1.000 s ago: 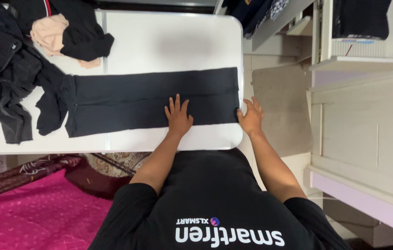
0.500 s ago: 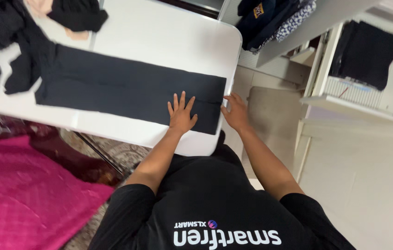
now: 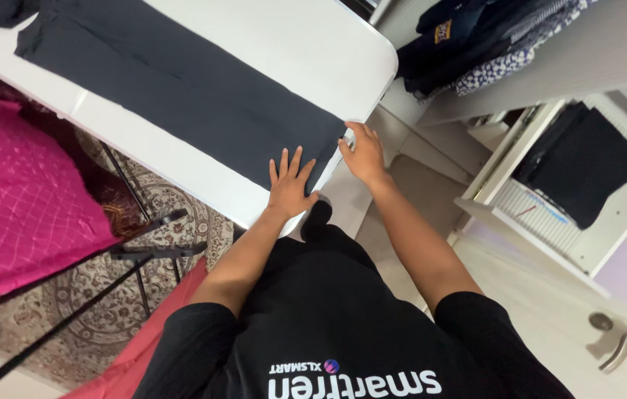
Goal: The person folds a black t-shirt on a white table and then places it into an open closet drawer.
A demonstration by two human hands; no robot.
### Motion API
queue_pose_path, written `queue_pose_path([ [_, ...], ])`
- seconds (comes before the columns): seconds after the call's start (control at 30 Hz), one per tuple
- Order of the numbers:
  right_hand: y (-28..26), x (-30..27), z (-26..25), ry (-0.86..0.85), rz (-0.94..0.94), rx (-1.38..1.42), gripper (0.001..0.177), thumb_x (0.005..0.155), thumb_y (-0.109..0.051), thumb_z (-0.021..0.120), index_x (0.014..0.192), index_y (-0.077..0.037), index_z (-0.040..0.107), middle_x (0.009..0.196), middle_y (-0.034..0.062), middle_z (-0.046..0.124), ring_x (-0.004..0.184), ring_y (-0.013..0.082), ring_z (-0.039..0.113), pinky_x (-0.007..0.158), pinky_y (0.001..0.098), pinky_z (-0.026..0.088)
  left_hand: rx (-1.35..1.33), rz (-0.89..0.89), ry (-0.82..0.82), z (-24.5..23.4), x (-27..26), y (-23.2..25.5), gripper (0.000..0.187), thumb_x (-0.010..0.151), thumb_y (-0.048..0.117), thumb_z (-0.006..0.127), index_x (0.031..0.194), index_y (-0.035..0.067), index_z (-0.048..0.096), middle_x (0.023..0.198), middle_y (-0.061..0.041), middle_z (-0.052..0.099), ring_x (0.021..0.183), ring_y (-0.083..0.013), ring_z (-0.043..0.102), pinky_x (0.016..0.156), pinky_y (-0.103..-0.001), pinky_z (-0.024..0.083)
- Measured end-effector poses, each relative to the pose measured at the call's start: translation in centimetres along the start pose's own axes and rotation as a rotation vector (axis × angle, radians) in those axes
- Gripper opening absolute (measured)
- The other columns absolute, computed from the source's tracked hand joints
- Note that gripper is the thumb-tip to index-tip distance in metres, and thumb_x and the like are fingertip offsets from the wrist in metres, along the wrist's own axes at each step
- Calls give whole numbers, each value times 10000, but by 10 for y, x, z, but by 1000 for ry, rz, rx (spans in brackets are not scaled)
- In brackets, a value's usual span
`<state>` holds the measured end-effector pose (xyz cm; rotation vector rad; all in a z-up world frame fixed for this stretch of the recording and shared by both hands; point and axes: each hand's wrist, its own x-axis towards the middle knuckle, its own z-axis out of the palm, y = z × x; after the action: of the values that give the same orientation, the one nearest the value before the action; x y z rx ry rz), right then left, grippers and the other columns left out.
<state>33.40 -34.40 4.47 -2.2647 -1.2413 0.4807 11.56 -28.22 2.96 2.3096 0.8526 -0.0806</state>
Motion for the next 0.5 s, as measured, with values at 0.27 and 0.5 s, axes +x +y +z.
queue_pose_path([
  [0.27,-20,29,19,-174,137,-196,667,890,-311,762,1443,-71,476,1331,160,559,1244,333,529,1040,469,416,-20,-41,70,2,-20,6,830,725,344,790,1491,184,512,1662,-171,227,1543,-402,137,1231,-605,80],
  [0.5,-4,37,35,-146,144,-223,347,868,-290,788,1104,-57,685,1161,142,677,1165,346,585,979,464,482,1,-8,131,2,-25,0,670,740,305,780,1366,143,602,1525,-135,432,1484,-352,281,1229,-534,172],
])
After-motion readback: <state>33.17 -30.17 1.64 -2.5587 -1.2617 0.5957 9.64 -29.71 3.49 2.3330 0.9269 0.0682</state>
